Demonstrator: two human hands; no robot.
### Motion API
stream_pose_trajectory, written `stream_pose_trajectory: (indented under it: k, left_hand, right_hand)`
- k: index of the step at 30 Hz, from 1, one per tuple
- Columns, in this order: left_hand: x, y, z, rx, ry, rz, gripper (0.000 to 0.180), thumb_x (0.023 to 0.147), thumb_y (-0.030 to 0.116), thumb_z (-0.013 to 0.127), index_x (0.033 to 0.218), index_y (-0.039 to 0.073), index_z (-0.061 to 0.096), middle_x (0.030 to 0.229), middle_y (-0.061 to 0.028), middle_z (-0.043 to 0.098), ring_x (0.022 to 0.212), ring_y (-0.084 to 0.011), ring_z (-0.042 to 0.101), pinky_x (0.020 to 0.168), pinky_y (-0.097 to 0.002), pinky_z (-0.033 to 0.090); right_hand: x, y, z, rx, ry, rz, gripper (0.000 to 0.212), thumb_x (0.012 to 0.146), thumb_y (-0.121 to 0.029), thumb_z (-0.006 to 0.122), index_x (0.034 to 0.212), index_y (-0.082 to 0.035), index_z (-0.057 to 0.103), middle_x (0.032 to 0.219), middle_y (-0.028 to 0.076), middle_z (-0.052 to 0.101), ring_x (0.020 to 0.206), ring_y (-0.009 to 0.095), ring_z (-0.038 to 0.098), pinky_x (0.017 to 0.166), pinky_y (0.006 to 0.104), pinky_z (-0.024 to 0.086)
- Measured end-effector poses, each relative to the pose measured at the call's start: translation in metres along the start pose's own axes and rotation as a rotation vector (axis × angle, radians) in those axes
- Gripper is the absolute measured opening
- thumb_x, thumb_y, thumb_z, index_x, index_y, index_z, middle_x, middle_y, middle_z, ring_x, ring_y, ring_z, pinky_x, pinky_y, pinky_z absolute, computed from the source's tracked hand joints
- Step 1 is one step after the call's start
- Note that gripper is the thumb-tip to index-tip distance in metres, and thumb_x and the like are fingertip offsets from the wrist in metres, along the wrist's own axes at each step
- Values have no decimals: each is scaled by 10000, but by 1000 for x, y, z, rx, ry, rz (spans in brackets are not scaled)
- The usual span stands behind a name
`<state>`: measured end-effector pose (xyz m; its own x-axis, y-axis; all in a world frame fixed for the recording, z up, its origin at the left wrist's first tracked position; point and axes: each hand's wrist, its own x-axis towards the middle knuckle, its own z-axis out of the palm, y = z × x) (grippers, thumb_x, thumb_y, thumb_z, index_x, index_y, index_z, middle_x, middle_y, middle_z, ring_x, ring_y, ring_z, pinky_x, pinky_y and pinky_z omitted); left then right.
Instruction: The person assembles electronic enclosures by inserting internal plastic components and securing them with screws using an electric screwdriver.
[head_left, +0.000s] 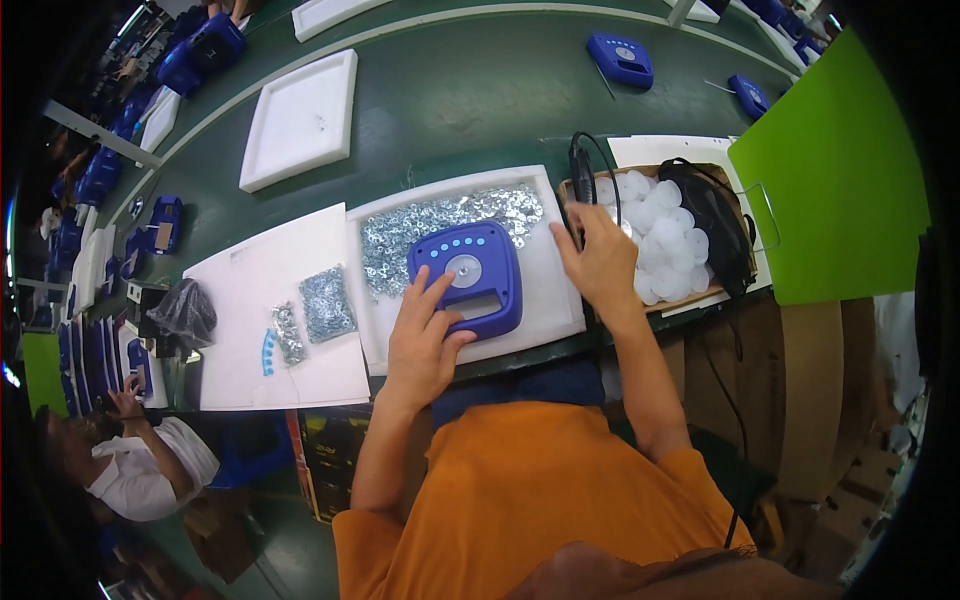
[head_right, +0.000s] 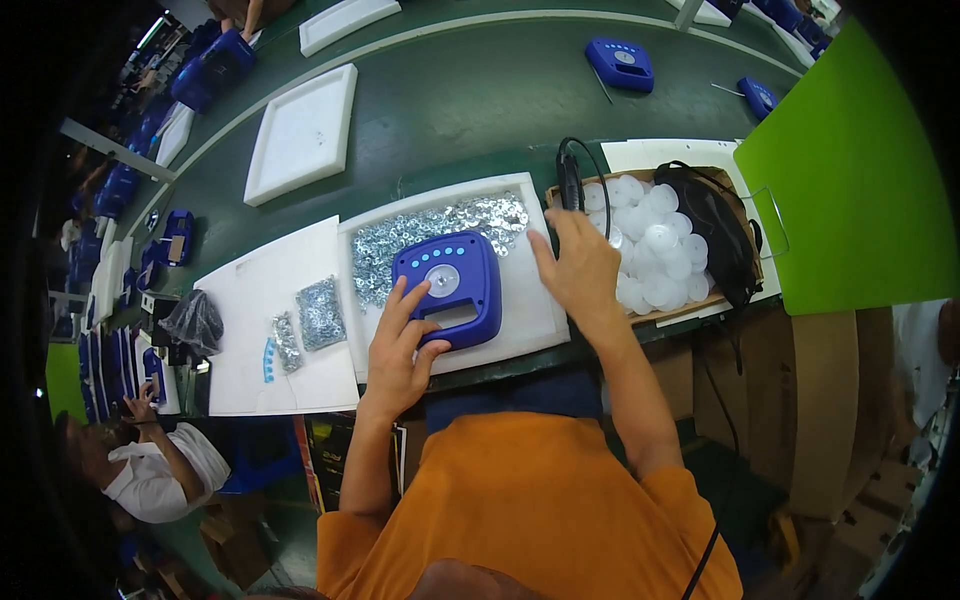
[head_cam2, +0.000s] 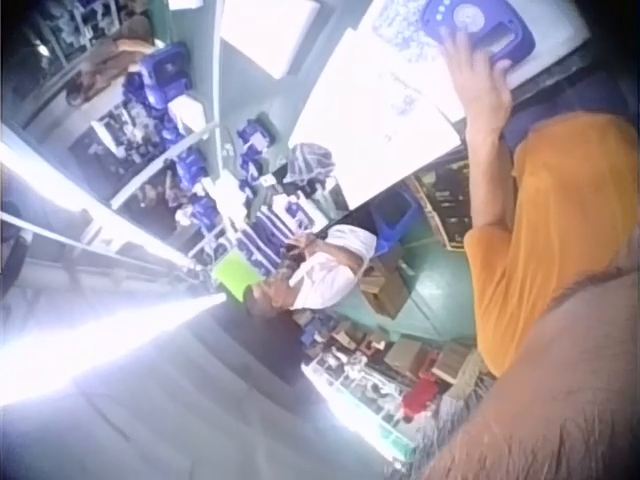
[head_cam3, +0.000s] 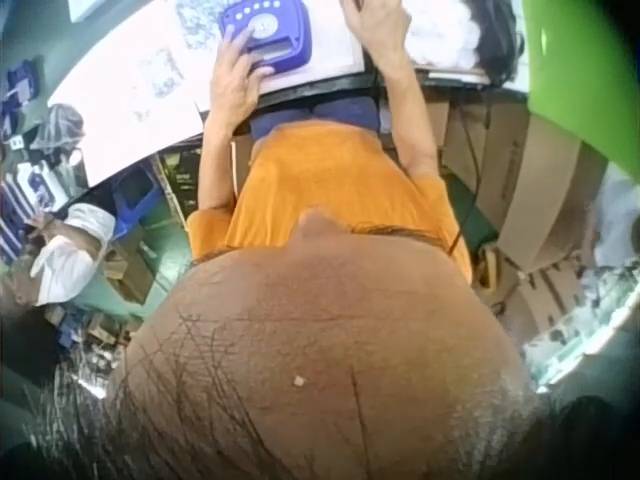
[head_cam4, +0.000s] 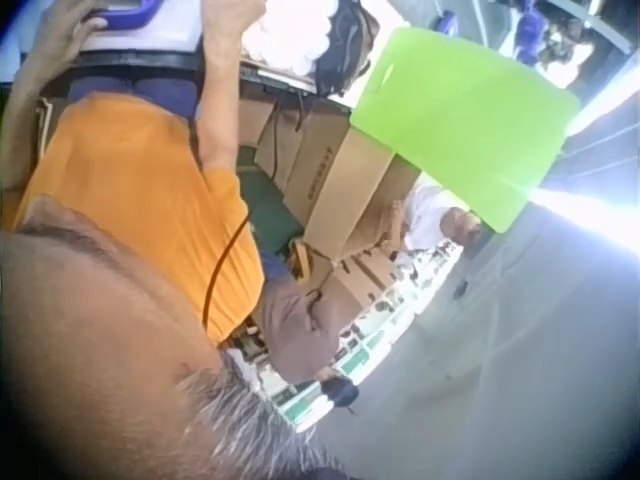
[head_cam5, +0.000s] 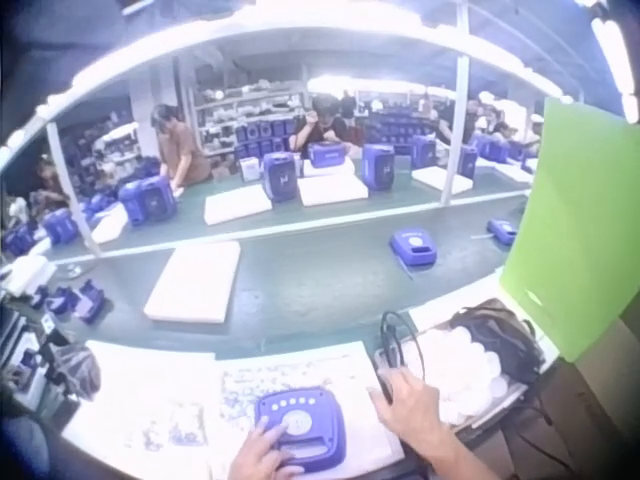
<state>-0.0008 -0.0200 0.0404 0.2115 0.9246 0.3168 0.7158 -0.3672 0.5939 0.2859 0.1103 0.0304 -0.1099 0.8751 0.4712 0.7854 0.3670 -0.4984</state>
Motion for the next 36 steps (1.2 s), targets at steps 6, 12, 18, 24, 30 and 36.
stream_pose_trajectory:
  k: [6,12,18,24,30,36]
  left_hand:
    - [13,4,-23,-150,33,-112,189,1008,140,847,1084,-7,756,1643,-199,649,1659,-480,459,1316,-555,421]
    - [12,16,-36,-157,69,-76,201,994,142,857,1069,-8,746,1592,-201,682,1640,-483,488,1300,-560,440]
    - [16,6,-31,115,77,76,239,978,167,871,1029,-24,737,1512,-219,700,1586,-532,528,1271,-607,467]
    - [52,-9,-37,160,152,178,242,945,140,876,1058,-29,745,1520,-217,689,1560,-525,553,1290,-663,433]
    - [165,-60,-33,175,244,286,210,1001,150,835,1067,-21,733,1505,-213,697,1536,-513,578,1304,-652,419]
    - [287,-136,-2,395,303,181,346,1044,201,809,1321,11,728,1622,-225,641,1574,-498,527,1318,-606,408]
  right_hand:
    - [-30,-24,6,174,-12,-17,248,997,-206,859,1149,-19,796,1062,162,811,922,386,808,765,457,635]
    - [-44,-37,6,233,-54,-72,185,981,-142,851,1120,-32,799,1020,156,795,882,388,790,753,448,630]
    - [-59,-45,24,266,-90,-161,193,964,-146,835,1123,-47,791,987,133,764,859,372,775,724,456,618]
    - [-68,-42,31,285,-74,-181,165,960,-141,839,1090,-61,775,945,109,743,827,343,766,677,450,610]
    - [-75,-34,35,293,-86,-178,128,1000,-183,805,1063,-77,768,927,110,747,812,338,764,683,457,618]
    - [-76,-38,35,295,-86,-202,127,1004,-189,803,1058,-78,771,938,115,757,829,348,769,701,459,623]
